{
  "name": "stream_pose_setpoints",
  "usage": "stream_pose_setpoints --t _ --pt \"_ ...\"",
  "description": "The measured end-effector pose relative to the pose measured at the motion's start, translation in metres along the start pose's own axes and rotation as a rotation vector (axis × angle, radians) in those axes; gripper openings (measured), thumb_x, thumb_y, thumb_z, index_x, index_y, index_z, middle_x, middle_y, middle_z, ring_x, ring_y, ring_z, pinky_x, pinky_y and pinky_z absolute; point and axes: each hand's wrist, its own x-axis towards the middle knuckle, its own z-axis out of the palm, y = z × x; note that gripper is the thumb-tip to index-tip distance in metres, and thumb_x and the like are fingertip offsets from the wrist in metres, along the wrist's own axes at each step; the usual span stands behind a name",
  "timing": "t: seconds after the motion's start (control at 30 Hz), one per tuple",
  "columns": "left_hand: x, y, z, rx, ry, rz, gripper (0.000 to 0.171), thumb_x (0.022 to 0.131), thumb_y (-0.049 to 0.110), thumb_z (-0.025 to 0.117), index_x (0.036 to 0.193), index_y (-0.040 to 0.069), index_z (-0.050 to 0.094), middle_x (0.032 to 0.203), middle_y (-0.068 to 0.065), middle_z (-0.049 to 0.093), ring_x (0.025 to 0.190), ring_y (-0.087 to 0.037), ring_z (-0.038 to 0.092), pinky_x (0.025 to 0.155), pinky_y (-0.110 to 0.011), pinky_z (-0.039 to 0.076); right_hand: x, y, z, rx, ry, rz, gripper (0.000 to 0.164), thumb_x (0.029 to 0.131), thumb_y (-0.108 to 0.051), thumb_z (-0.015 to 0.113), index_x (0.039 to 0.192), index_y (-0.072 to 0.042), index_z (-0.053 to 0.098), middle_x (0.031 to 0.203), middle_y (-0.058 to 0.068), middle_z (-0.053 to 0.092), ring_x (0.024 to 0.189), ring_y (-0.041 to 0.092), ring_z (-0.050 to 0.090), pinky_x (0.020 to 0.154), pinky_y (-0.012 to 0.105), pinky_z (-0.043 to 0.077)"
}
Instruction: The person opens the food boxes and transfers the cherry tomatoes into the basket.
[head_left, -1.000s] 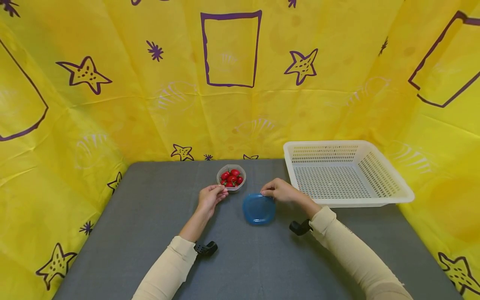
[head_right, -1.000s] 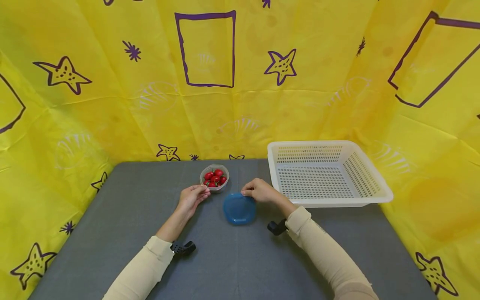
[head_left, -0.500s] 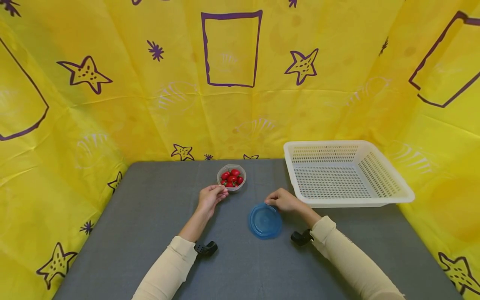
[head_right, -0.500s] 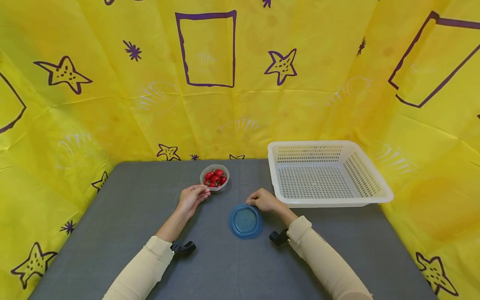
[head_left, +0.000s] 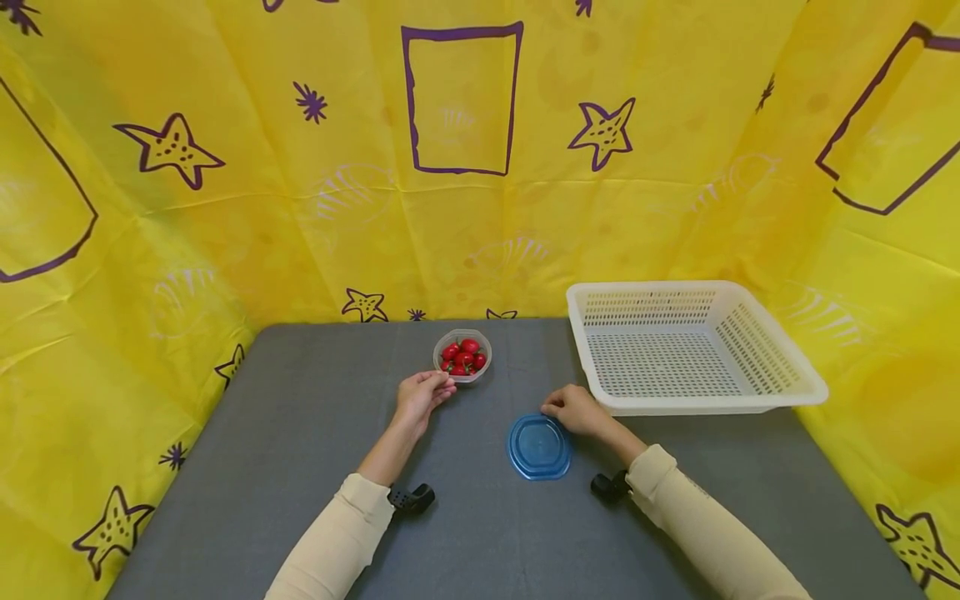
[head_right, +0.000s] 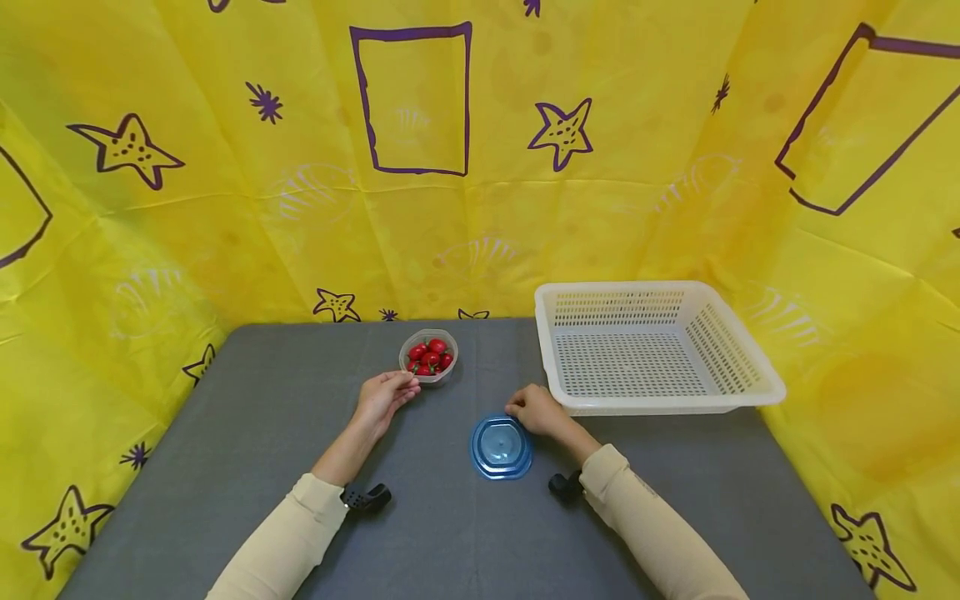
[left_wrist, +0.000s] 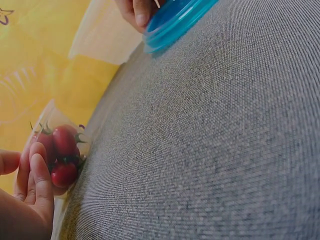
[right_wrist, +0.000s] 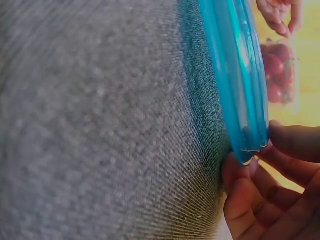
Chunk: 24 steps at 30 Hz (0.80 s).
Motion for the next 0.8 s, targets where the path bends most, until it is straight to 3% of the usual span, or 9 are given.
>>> stream_pose_setpoints --t 0.27,0.8 --pt "0.001 -0.001 0.0 -0.002 -0.012 0.001 0.015 0.094 0.006 0.06 0.104 -0.005 0.06 0.072 0.002 0.069 0.067 -0.008 0.068 0.072 -0.025 0.059 -0.005 -0.007 0.0 -0.121 0.046 -0.008 0.014 0.091 -0.014 0.066 0.091 -0.004 0.075 0.086 0.007 0.073 0.08 0.019 0.066 0.072 0.036 0.054" --pt "-0.002 0.0 0.001 -0.055 -0.015 -0.027 0.008 0.094 0.007 0.06 0.097 -0.001 0.059 0.07 0.001 0.069 0.066 -0.009 0.068 0.071 -0.025 0.059 -0.005 -0.011 0.003 -0.214 0.085 -0.055 0.011 0.089 -0.015 0.069 0.087 -0.006 0.075 0.081 0.005 0.067 0.075 0.017 0.062 0.068 0.035 0.052"
